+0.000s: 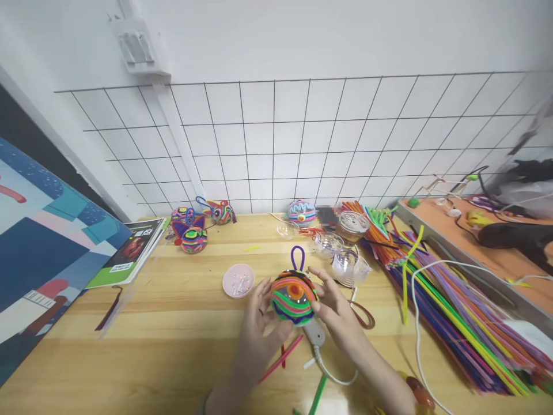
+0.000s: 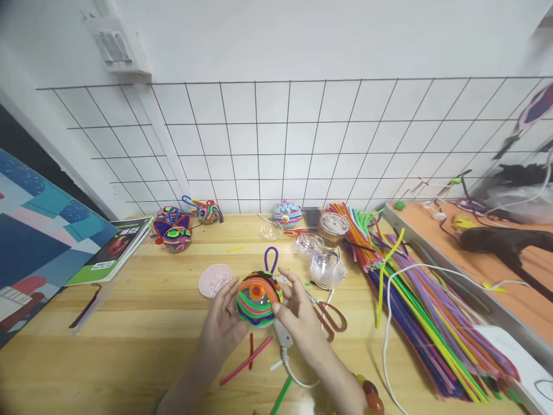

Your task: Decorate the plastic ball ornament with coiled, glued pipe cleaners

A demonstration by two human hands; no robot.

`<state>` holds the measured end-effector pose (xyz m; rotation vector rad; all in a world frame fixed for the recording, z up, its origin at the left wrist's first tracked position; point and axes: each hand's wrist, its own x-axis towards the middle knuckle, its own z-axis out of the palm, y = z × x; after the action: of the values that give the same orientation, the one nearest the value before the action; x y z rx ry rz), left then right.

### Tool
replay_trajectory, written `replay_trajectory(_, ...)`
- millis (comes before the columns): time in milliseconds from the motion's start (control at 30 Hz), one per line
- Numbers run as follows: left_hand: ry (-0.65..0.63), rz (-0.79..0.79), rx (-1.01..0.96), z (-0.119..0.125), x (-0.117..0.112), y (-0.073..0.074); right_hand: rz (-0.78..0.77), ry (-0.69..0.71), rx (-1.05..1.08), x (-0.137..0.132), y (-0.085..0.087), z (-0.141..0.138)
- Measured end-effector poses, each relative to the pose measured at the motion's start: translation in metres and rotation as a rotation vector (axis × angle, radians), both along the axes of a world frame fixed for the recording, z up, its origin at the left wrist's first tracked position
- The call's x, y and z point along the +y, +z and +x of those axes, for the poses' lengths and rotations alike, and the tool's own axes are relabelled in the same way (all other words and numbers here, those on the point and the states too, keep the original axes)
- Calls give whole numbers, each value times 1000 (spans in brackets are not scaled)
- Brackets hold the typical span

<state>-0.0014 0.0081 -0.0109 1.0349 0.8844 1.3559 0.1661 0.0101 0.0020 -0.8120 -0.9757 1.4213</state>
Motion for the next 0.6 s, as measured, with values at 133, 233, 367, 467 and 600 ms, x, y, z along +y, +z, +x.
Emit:
replay_trajectory(133, -64, 28, 72, 4, -6, -4, 54, 10, -127, -8, -1, -10)
replay_trajectory(233, -55, 11, 100, 5, -7, -1, 78, 18, -201, -12, -3, -14)
replay_trajectory(367, -4, -8, 132, 6, -5, 4, 94, 25, -221, -15, -4, -16)
replay_trajectory(467, 61, -28, 159, 7, -3, 4, 63, 62, -188, -16, -1, -16)
replay_trajectory(600, 81, -68, 152, 6, -1, 4, -58, 93, -76, -16, 3, -13)
